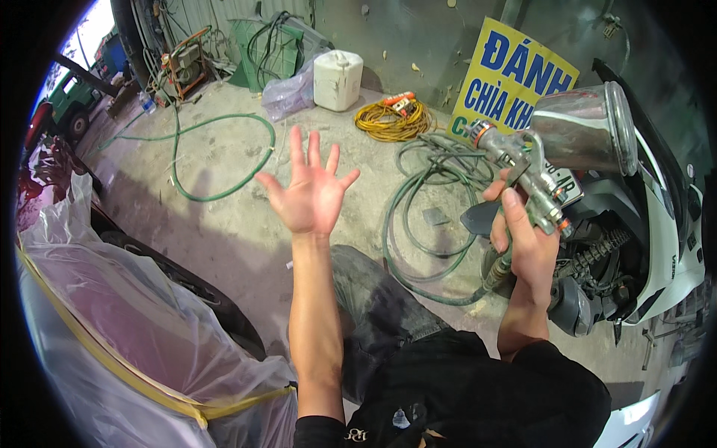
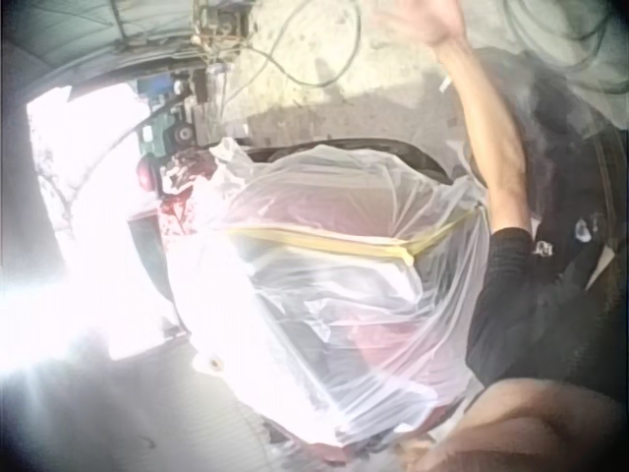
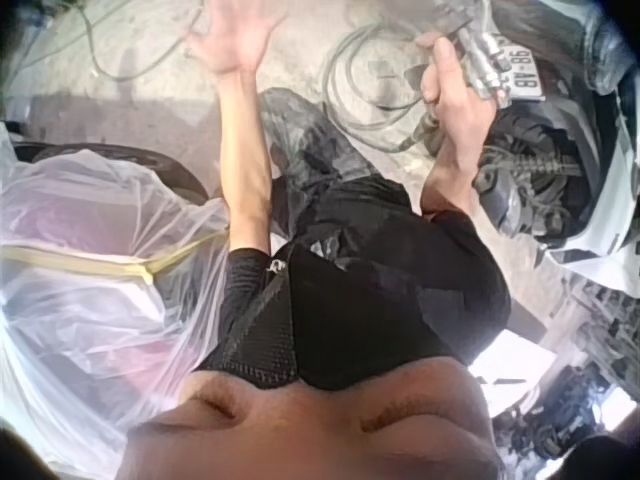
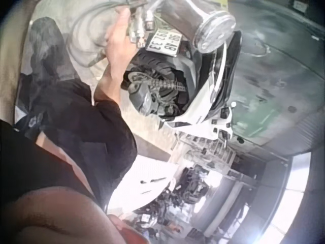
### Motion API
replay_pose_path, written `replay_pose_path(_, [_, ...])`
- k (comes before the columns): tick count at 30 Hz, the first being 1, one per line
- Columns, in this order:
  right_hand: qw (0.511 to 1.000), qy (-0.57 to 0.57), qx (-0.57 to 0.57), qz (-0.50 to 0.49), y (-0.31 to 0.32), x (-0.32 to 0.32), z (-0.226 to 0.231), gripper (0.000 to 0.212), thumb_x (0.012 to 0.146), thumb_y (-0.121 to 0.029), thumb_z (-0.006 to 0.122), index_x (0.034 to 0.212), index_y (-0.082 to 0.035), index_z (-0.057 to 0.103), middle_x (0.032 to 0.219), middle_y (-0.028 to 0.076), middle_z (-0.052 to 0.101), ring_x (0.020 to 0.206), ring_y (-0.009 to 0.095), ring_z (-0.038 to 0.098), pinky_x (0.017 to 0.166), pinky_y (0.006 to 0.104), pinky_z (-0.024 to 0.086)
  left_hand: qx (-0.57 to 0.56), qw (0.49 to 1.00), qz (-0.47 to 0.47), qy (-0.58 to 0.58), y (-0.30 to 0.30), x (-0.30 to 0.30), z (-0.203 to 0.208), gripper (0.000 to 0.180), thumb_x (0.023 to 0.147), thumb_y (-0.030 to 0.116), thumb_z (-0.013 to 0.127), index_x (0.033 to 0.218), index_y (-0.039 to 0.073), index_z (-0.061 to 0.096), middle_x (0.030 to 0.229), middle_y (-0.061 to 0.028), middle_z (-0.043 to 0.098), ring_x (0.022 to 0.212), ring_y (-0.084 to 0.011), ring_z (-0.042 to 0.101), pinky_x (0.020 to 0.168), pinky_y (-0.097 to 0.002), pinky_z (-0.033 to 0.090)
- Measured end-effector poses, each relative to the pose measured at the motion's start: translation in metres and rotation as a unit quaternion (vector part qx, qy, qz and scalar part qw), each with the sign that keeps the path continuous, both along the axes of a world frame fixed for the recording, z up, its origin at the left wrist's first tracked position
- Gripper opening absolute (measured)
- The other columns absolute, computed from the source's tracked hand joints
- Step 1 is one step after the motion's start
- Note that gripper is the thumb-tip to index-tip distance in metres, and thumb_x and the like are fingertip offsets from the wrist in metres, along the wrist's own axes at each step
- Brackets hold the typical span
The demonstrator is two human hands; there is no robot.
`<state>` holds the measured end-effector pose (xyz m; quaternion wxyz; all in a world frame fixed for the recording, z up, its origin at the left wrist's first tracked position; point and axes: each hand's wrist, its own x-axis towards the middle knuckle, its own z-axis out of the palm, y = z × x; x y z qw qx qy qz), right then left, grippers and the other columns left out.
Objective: The person uses a spray gun to apply red paint to the front bumper of a red car, which is partially covered with plastic sheeting and masking tape. After spraying, the person removes the plastic sheeting and masking tape from the bumper area.
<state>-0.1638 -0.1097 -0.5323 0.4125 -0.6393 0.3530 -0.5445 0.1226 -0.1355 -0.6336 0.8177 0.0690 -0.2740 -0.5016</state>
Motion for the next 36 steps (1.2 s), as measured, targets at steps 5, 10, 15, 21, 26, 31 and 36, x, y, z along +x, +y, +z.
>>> replay_pose_path(5, [1.000,-0.012,-0.004,0.011,-0.012,-0.007,-0.017,0.028,0.103,-0.014,0.055,0.127,0.003,0.058,0.101,0.009,0.068,0.053,0.004,0.045,0.048,0.0197,0.036,-0.125,0.979,-0.091,0.131,0.027,-0.004,-0.047,0.099,0.082,0.089,0.034,0.159,0.029,0.026,0.169,-0.0058,0.012,0.152,-0.0470,0.006,0.108,-0.0841,0.011])
replay_pose_path(10, [0.999,-0.001,-0.001,0.032,-0.015,0.001,-0.023,0.028,0.103,-0.015,0.056,0.124,0.003,0.060,0.101,0.008,0.068,0.052,0.004,0.044,0.048,0.0204,0.036,-0.119,0.980,-0.085,0.132,0.046,-0.005,-0.043,0.095,0.084,0.087,0.031,0.160,0.030,0.024,0.169,-0.0071,0.010,0.152,-0.0471,0.002,0.108,-0.0838,0.006])
replay_pose_path(15, [0.999,0.017,0.014,0.024,-0.023,0.000,-0.031,0.029,0.102,-0.013,0.057,0.126,0.003,0.058,0.102,0.011,0.068,0.049,0.006,0.045,0.045,0.0220,0.036,-0.025,0.997,-0.055,0.037,0.048,-0.003,-0.061,0.095,0.086,0.085,0.033,0.161,0.027,0.023,0.169,-0.0122,0.010,0.155,-0.0384,0.003,0.114,-0.0754,0.006])
replay_pose_path(21, [0.998,0.047,0.045,0.027,-0.039,0.008,-0.047,0.029,0.102,-0.017,0.059,0.124,0.002,0.060,0.100,0.009,0.069,0.051,0.005,0.045,0.046,0.0218,0.037,0.434,0.533,0.273,-0.673,0.067,-0.011,-0.227,0.061,0.095,0.044,0.064,0.147,0.014,0.051,0.167,-0.0186,0.015,0.155,-0.0412,0.007,0.114,-0.0720,0.008])
replay_pose_path(26, [0.994,0.075,0.069,-0.035,-0.072,0.015,-0.062,0.026,0.101,-0.021,0.062,0.117,-0.001,0.061,0.090,0.006,0.068,0.048,0.006,0.044,0.044,0.0230,0.037,0.444,0.498,0.259,-0.699,0.078,-0.059,-0.265,0.059,0.094,0.042,0.064,0.146,0.018,0.052,0.166,-0.0215,0.014,0.150,-0.0548,0.005,0.110,-0.0770,0.013])
replay_pose_path(31, [0.996,0.036,0.043,-0.062,-0.081,0.021,-0.059,0.023,0.101,-0.021,0.063,0.113,-0.001,0.061,0.087,0.006,0.066,0.047,0.006,0.045,0.043,0.0231,0.037,0.469,0.503,0.150,-0.710,0.083,-0.096,-0.216,0.051,0.089,0.035,0.071,0.134,0.013,0.064,0.160,-0.0253,0.030,0.148,-0.0528,0.017,0.110,-0.0760,0.017])
replay_pose_path(36, [0.997,0.007,0.025,-0.067,-0.075,0.028,-0.040,0.022,0.102,-0.021,0.062,0.112,-0.001,0.061,0.087,0.006,0.066,0.048,0.006,0.046,0.043,0.0231,0.037,0.186,0.832,0.131,-0.506,0.036,-0.138,-0.111,0.033,0.103,0.021,0.056,0.123,-0.004,0.066,0.117,-0.0144,0.071,0.111,-0.0179,0.064,0.098,-0.0284,0.046])
